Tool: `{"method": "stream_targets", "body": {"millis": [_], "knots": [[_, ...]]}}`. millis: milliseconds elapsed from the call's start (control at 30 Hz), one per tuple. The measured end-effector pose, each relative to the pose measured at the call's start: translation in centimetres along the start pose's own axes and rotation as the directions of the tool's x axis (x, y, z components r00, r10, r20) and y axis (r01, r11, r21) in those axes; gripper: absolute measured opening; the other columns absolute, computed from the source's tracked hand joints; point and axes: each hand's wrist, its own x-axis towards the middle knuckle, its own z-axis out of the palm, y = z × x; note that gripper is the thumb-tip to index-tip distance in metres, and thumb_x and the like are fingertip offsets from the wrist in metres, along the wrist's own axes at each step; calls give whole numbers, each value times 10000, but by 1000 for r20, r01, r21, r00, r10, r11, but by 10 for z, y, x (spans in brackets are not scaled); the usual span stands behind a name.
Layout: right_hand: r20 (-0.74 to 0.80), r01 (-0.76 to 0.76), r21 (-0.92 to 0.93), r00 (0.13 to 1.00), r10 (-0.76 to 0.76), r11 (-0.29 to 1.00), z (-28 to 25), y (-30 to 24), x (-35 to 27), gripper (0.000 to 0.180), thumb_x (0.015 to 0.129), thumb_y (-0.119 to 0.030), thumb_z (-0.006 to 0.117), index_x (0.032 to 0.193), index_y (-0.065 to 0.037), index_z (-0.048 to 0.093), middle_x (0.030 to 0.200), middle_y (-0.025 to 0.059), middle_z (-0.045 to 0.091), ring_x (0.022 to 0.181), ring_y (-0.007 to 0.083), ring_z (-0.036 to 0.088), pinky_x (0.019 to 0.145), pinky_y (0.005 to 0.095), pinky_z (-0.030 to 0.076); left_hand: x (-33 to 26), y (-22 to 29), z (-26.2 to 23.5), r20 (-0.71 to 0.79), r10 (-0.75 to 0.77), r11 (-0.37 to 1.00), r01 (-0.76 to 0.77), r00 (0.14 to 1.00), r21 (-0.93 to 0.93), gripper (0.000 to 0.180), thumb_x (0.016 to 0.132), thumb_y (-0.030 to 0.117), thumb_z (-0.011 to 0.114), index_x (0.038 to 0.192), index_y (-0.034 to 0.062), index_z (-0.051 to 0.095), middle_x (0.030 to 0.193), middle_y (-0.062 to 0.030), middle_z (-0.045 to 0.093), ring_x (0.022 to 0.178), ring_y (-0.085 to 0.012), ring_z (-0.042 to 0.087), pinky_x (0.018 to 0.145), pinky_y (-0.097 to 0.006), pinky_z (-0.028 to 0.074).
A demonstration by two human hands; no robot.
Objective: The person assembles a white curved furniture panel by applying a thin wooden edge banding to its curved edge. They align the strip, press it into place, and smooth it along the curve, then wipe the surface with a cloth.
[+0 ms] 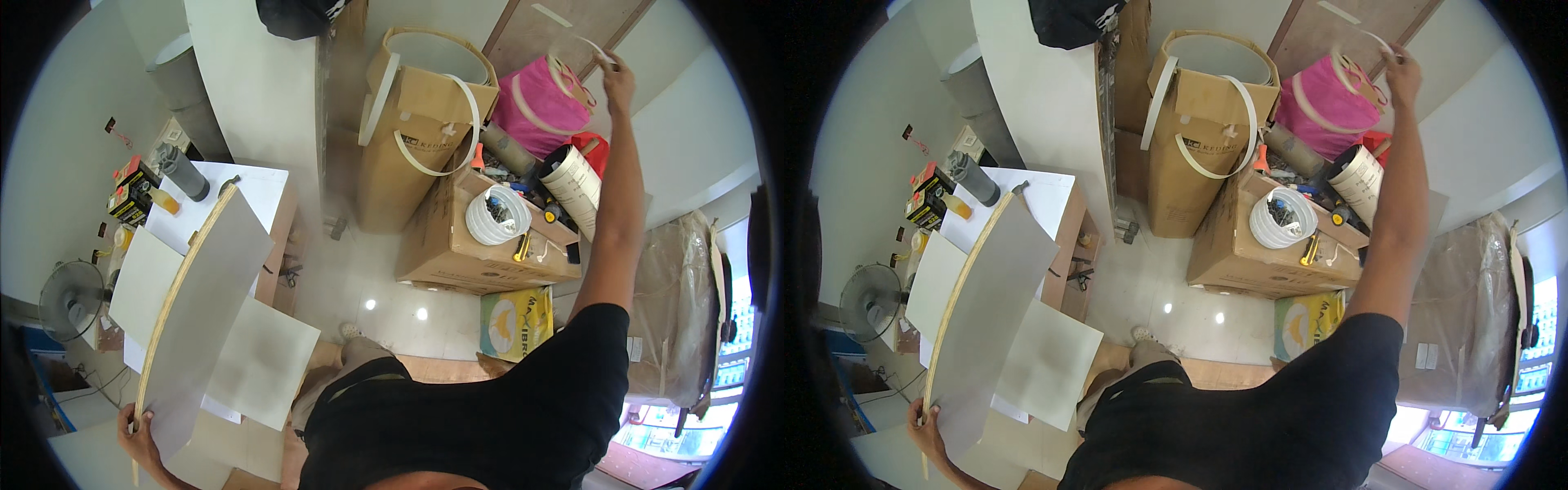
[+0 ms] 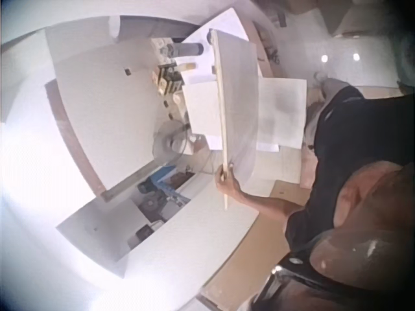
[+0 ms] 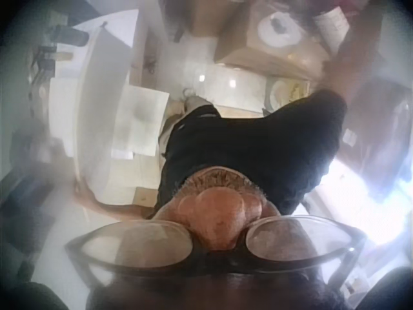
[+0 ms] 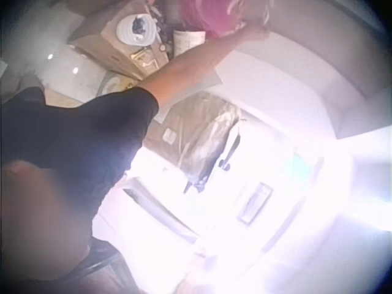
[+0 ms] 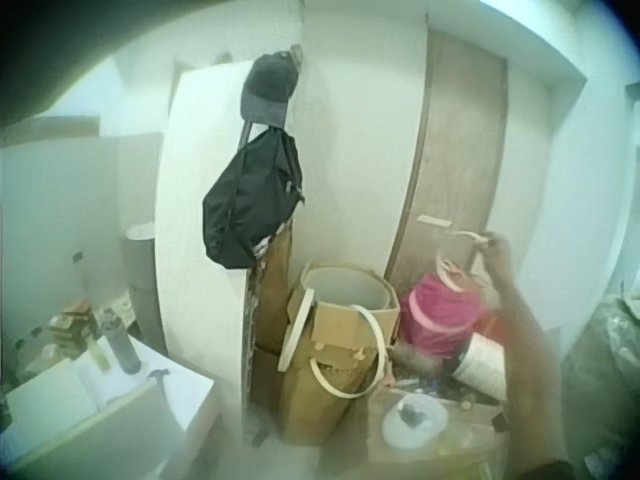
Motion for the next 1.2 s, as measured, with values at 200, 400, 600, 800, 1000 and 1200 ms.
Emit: {"method": "stream_targets", "body": {"millis": [200, 400, 600, 800, 1000, 1200], "knots": [[43, 277, 238, 955, -295, 931, -137, -142, 12, 477, 1091, -378, 723, 1456, -72, 740, 1373, 138, 777, 1268, 225, 707, 1127, 336, 504, -24, -27, -19, 11, 168, 986, -168, 986, -23, 352, 882, 150, 833, 1164, -48, 764, 1071, -101, 763, 1018, -220, 678, 944, -373, 547], [-135, 457, 490, 881, -453, 743, -197, -352, -129, 374, 1070, -260, 766, 1412, -108, 774, 1381, 87, 772, 1275, 195, 703, 1202, 383, 490, -10, 7, -18, -137, 68, 890, -122, 988, -439, 331, 1037, 269, 735, 1188, -22, 783, 1136, -102, 784, 1151, -211, 715, 1023, -363, 544], [92, 235, 937, 550, -830, 259, -170, -579, -306, 271, 1016, -210, 816, 1226, -41, 837, 1141, 43, 820, 981, 118, 689, 862, 283, 520, -26, -9, -31, -227, 85, 836, -193, 970, -514, 424, 1025, 325, 733, 1308, 12, 781, 1207, -114, 806, 1177, -222, 722, 1069, -373, 519], [200, -228, 964, 286, -937, 137, -150, -696, -462, 251, 994, -225, 822, 1125, -13, 855, 977, 68, 823, 832, 110, 671, 748, 286, 508, -6, -6, -33, -170, 312, 750, -352, 935, -560, 517, 996, 427, 753, 1313, 21, 796, 1196, -108, 831, 1209, -224, 724, 1162, -427, 482], [111, -281, 959, 231, -967, 43, -167, -772, -546, 312, 966, -326, 842, 1115, -53, 862, 933, 73, 819, 689, 123, 591, 640, 324, 484, -17, -2, -46, -45, 403, 782, -370, 914, -502, 513, 901, 383, 866, 1259, 19, 820, 1136, -92, 846, 1165, -216, 743, 1124, -401, 511], [62, -271, 963, 260, -964, -11, -162, -769, -559, 548, 914, -347, 894, 1403, -138, 762, 698, -6, 611, 661, 98, 574, 610, 310, 479, -22, -24, -54, 75, 162, 738, -70, 984, -671, 328, 914, 202, 864, 1179, 11, 829, 926, -34, 798, 896, -143, 727, 878, -308, 549]]}}
